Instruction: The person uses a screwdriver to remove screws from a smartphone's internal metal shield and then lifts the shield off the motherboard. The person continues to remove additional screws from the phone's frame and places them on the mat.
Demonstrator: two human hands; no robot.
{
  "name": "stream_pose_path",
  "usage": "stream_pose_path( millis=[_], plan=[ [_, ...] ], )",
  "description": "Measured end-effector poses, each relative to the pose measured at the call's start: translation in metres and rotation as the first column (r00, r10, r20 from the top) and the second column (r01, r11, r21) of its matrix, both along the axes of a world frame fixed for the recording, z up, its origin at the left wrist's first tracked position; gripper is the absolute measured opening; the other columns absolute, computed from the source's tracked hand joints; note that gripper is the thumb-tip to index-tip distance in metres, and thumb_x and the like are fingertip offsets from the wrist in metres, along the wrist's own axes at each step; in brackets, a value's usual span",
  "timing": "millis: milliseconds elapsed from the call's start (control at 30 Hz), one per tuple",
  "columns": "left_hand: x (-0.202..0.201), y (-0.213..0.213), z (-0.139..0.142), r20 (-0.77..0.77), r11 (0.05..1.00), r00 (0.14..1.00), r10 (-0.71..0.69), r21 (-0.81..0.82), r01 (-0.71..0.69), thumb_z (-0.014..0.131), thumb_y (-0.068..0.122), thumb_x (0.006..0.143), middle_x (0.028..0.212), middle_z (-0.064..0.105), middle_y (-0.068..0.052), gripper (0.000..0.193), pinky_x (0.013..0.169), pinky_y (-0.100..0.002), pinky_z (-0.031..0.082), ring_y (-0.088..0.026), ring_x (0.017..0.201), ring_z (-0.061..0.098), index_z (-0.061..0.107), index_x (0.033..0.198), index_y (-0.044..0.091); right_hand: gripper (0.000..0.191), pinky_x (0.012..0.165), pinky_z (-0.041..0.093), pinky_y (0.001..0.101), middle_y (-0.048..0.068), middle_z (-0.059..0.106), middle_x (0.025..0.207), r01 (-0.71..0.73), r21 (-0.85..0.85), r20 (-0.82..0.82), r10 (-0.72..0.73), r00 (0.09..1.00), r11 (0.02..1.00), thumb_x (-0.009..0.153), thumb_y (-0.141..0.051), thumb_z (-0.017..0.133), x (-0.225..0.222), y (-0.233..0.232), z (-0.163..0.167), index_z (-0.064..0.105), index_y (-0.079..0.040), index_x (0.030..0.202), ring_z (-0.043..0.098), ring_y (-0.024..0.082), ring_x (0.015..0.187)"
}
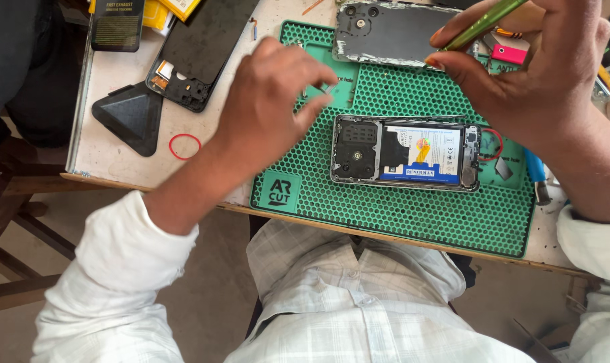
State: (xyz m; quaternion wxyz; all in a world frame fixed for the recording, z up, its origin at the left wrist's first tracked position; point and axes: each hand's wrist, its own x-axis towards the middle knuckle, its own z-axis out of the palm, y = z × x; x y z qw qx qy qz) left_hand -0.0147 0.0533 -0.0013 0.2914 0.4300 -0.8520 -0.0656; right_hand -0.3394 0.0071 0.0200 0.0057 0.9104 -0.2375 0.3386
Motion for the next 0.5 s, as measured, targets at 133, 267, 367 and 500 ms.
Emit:
stream_pose_path(
  millis=[133, 267, 367, 500],
  plan=[
    [0.003, -0.013, -0.002, 0.052, 0.995, 0.997, 0.056, -0.087, -0.051, 0.087, 0.013, 0.089, 0.090, 0.068, -0.001, 0.013, 0.082, -0.041, 0.043, -0.023, 0.094, 0.061, 0.076, 0.096, 0.014, 0.057, 0.088, 0.053, 0.0245, 0.011, 0.076, 0.115, -0.011, 0.043, 0.016, 0.010, 1.000, 0.999, 0.107, -0.008, 0.077, -0.006, -0.001, -0.008, 0.030, 0.002, 0.139, 0.078, 0.021, 0.112],
    [0.000, -0.015, -0.004, 0.068, 0.993, 0.998, 0.014, -0.118, -0.006, 0.087, 0.013, 0.088, 0.087, 0.070, 0.003, 0.012, 0.081, -0.042, 0.042, -0.021, 0.089, 0.062, 0.075, 0.090, 0.015, 0.056, 0.088, 0.055, 0.0257, 0.012, 0.075, 0.115, -0.027, 0.032, 0.015, 0.027, 1.000, 0.999, 0.108, -0.007, 0.076, -0.009, -0.004, -0.012, 0.030, 0.002, 0.139, 0.077, 0.022, 0.113],
    [0.000, -0.015, -0.003, 0.076, 0.989, 0.997, 0.009, -0.148, 0.002, 0.087, 0.014, 0.090, 0.085, 0.071, 0.002, 0.012, 0.083, -0.042, 0.042, -0.020, 0.086, 0.064, 0.075, 0.091, 0.015, 0.056, 0.089, 0.056, 0.0267, 0.012, 0.075, 0.115, -0.032, 0.040, 0.014, 0.031, 0.999, 0.999, 0.108, -0.007, 0.076, -0.009, -0.005, -0.013, 0.030, 0.001, 0.139, 0.077, 0.023, 0.113],
    [0.005, -0.016, 0.004, 0.029, 0.991, 1.000, 0.008, -0.136, -0.004, 0.083, 0.008, 0.091, 0.091, 0.076, 0.001, 0.011, 0.082, -0.041, 0.041, -0.020, 0.087, 0.067, 0.077, 0.096, 0.016, 0.055, 0.089, 0.056, 0.0272, 0.013, 0.075, 0.116, -0.029, 0.054, 0.025, 0.028, 0.999, 0.998, 0.108, -0.006, 0.076, -0.007, -0.003, -0.012, 0.031, 0.001, 0.139, 0.077, 0.023, 0.114]
  ],
)
